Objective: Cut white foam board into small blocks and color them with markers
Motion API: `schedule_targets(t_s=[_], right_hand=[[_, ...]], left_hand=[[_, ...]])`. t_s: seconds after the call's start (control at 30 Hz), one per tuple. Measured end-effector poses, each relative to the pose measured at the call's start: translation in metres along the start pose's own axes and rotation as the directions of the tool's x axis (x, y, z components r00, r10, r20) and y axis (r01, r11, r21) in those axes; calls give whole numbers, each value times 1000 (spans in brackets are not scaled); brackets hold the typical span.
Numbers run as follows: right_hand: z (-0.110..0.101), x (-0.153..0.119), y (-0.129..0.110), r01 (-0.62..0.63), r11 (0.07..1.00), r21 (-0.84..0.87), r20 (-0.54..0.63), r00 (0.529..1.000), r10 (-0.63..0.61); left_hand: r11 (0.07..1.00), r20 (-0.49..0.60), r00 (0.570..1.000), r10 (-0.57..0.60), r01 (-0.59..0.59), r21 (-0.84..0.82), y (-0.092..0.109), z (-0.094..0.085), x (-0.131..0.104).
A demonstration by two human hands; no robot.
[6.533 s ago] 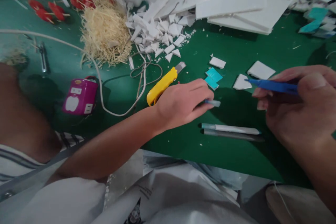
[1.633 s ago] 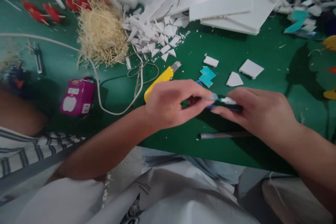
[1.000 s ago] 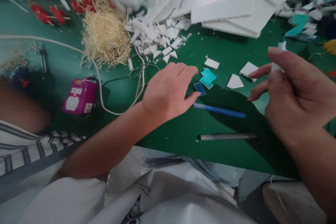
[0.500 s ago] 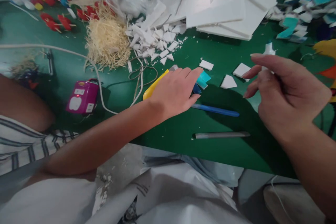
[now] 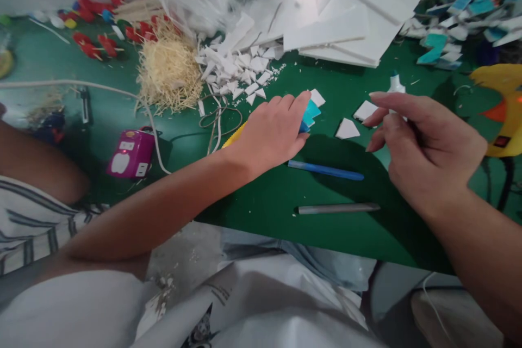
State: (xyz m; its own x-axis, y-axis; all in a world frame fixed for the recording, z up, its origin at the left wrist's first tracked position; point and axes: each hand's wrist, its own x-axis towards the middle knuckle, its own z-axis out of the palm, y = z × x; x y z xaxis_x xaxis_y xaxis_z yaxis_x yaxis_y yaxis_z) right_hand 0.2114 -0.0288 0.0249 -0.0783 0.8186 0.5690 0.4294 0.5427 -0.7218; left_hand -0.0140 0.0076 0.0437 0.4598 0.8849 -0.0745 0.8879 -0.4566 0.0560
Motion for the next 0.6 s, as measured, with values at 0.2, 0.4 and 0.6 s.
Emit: schedule_targets(t_s=[0.2,0.4,0.6], right_hand=[[3,0,5,-26,1000,13,-30,999,27],[7,4,7,-79,996,47,-92,992,83],[7,6,11,-60,994,91,-147,986,73]], left_hand=[[998,-45,998,-51,49,-35,-12,-5,24],[974,-46,999,-16,5,-226,-8,3,68],[982,-56,997,49,-58,-179,1,-1,89]])
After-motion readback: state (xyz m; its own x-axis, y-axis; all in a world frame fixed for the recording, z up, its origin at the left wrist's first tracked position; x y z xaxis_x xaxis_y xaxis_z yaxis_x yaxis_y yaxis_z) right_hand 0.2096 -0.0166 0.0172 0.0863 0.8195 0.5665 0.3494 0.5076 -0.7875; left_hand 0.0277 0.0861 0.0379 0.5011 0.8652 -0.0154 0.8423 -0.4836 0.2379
